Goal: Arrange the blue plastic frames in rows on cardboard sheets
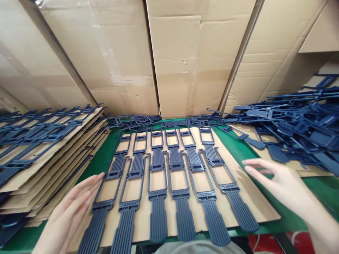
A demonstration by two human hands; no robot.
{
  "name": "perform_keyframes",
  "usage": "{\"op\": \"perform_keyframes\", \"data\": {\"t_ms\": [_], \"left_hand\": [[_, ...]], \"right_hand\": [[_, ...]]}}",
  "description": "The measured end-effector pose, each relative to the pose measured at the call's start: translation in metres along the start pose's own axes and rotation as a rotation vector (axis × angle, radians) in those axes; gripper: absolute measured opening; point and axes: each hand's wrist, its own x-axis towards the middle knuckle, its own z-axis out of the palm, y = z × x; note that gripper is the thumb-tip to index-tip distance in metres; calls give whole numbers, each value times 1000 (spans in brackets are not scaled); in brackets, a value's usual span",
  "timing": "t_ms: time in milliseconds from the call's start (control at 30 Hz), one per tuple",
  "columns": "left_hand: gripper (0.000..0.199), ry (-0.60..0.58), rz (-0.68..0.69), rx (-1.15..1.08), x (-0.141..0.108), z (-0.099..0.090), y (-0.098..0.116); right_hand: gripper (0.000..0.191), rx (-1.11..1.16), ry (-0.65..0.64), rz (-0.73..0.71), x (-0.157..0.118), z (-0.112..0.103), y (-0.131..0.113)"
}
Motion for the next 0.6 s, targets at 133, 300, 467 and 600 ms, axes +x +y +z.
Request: {"op": "perform_keyframes", "data": {"t_ms": [133, 300, 467, 600], "left_hand": [[41, -48, 199, 318, 5, 5, 31], [36, -320, 641, 516, 13, 48, 94], [29, -763, 1107, 750, 23, 131, 142], [27, -840, 1396, 818, 37, 209, 149]], "right_hand": [[37, -99, -46, -201, 59, -27, -28], [28, -91, -180, -275, 145, -3, -36], [22, -271, -81, -269, 201, 44, -41], [30, -415, 2, -121, 226, 56, -35]]}}
